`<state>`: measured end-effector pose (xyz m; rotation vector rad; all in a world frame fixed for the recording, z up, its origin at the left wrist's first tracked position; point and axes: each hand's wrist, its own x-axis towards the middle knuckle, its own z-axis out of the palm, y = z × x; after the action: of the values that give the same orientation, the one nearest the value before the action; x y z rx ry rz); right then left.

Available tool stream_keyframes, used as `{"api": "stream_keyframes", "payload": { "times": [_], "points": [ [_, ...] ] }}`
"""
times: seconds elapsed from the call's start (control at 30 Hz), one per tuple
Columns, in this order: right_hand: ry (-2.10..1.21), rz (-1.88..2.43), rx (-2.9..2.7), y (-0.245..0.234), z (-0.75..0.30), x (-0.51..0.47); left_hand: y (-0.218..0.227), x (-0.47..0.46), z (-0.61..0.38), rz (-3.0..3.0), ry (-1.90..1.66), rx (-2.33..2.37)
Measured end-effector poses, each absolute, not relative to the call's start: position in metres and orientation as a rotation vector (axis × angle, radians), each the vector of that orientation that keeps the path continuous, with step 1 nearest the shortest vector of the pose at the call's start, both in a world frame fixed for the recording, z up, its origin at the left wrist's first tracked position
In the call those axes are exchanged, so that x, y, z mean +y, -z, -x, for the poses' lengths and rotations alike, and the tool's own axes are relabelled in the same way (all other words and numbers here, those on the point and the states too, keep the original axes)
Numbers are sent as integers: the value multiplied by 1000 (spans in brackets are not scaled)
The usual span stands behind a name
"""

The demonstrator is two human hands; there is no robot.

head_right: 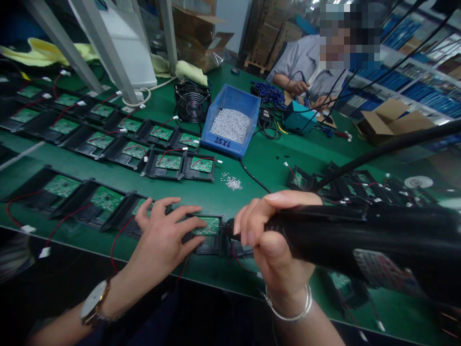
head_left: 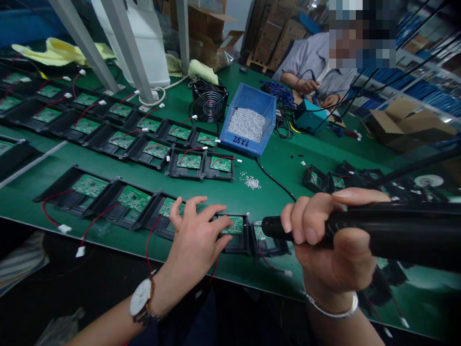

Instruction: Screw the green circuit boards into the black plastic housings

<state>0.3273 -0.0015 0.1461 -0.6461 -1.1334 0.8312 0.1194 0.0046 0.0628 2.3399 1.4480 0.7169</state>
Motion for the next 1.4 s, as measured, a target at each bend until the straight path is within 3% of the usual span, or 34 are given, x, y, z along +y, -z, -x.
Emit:
{"api": "stream_keyframes", "payload": {
  "times": [1.17,1.4],
  "points": [
    [-1027,573,-1417,-120,-329,0,-56,5,-120,-2348,-718,1436],
    [-461,721,-1158,-135,-373,59,-57,3,-125,-2360,-736,1403]
  ]
}}
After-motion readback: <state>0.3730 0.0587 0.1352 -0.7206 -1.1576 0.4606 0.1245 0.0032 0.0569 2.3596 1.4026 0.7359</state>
